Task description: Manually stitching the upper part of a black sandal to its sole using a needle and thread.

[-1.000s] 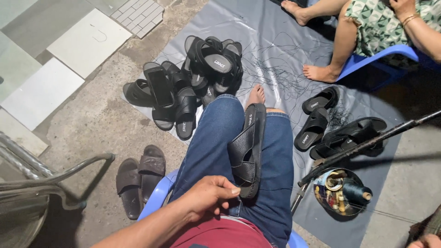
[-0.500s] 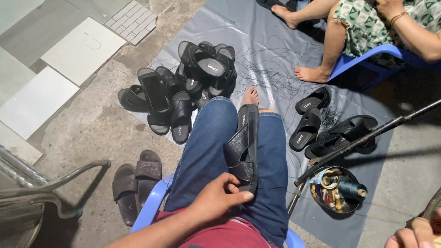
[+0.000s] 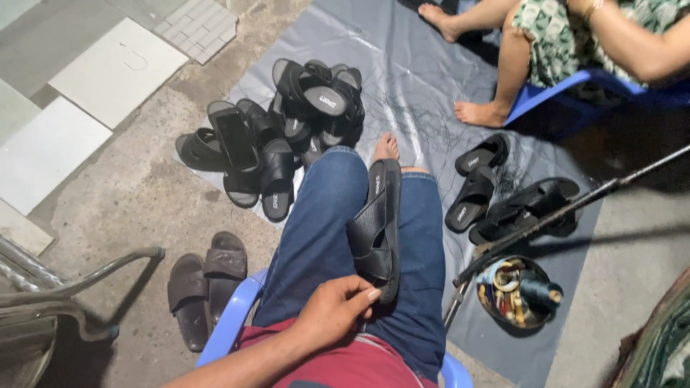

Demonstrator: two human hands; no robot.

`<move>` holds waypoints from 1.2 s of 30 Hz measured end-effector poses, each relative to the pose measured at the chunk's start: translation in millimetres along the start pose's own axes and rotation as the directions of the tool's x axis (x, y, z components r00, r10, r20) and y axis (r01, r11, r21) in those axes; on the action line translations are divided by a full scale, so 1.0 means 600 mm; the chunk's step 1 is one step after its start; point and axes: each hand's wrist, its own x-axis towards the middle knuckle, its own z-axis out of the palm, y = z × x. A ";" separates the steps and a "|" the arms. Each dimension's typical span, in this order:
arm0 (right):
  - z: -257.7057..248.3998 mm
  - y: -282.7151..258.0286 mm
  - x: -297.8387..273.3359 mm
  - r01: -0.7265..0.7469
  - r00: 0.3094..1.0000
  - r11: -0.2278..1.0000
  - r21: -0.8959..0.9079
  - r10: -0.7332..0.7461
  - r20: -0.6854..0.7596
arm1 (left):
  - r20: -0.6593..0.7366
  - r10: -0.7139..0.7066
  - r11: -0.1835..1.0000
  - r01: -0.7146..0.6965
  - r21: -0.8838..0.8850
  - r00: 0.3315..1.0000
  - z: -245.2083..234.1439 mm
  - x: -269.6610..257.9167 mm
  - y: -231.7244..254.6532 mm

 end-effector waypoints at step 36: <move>0.746 -0.202 -0.295 0.554 0.812 0.209 -0.806 -0.350 0.467 | 0.164 -0.291 0.672 0.323 -0.666 0.943 0.017 0.013 0.011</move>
